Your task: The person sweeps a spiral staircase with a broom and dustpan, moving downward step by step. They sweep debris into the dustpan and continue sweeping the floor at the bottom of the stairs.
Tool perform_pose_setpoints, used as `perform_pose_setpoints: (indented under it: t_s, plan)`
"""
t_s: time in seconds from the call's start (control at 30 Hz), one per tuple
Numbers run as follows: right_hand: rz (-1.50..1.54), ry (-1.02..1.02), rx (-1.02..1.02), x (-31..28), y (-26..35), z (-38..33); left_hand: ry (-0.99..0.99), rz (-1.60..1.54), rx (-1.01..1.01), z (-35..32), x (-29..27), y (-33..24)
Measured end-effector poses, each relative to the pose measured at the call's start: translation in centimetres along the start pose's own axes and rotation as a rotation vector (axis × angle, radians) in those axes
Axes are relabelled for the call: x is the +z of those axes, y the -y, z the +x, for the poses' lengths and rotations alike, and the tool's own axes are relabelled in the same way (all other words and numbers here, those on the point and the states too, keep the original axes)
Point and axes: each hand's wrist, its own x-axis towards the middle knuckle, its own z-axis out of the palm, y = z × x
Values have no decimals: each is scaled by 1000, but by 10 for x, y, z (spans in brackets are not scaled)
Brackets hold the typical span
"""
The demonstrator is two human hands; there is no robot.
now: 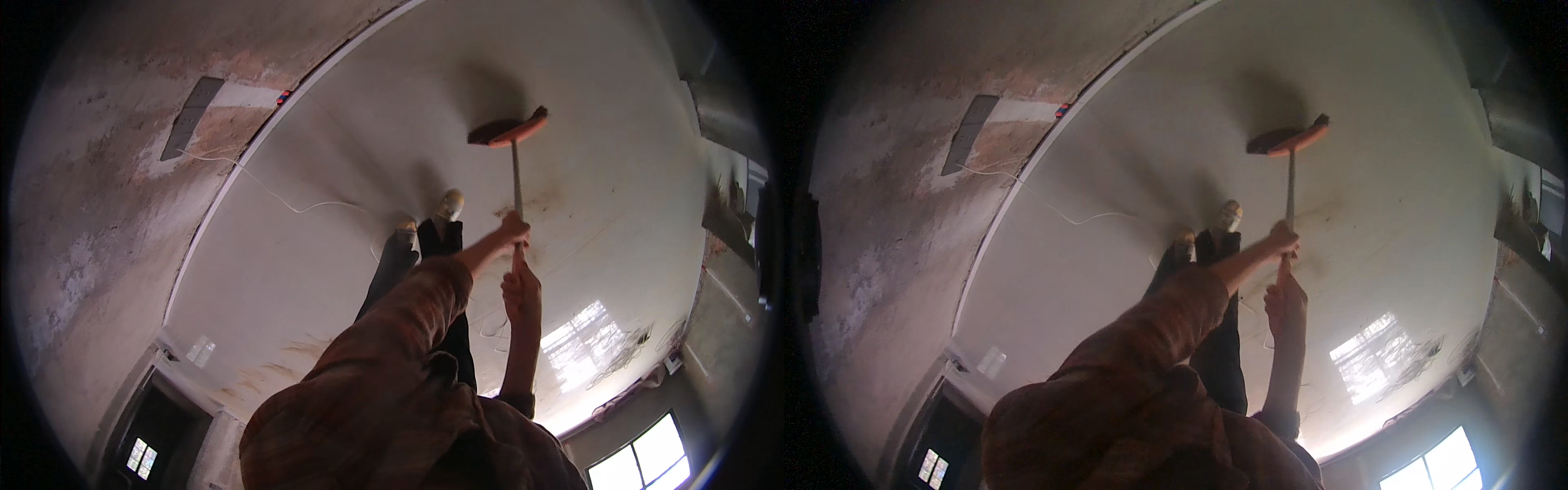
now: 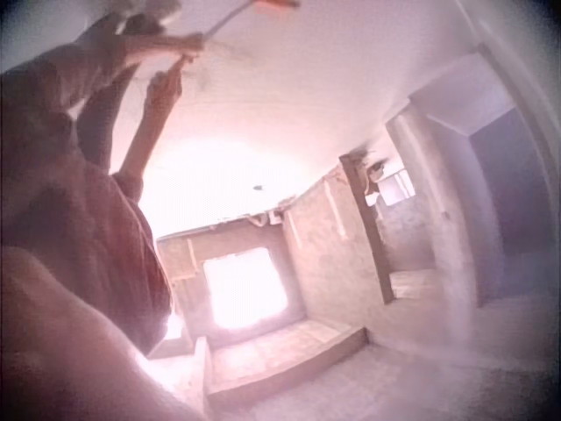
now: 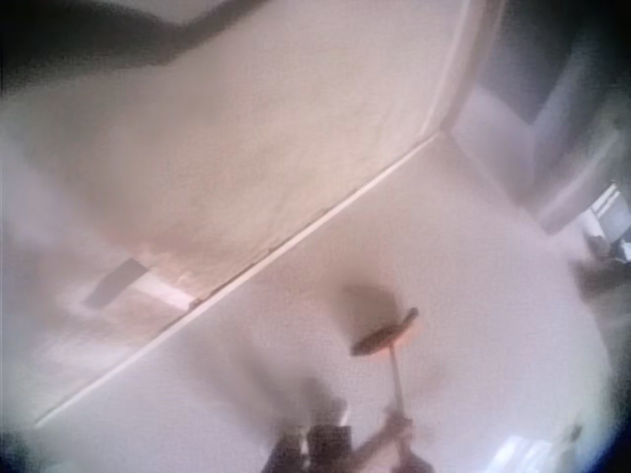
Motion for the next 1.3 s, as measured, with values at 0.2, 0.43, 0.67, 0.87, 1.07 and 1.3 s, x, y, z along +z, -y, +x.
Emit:
perform_pose_setpoints:
  t_s: [0.2, 0.43, 0.67, 0.87, 1.07, 1.3]
  plan:
    - [-678, -93, 182, 9, 55, -64, -146, -118, 132, -59, 26, -6]
    - [-319, 474, 457, 83, 104, 29, -458, -587, 255, -52, -84, -84]
    - [-526, 673, 552, 205, 134, 182, -696, -949, 277, 32, -183, -192]
    - [-175, 580, 477, 188, 230, 219, -453, -841, 265, 130, -108, -276]
    - [208, 315, 241, 150, 264, 202, -313, -180, 51, 193, -6, -320]
    - [131, -87, -41, 99, 275, 115, -42, -16, -39, 143, 118, -264]
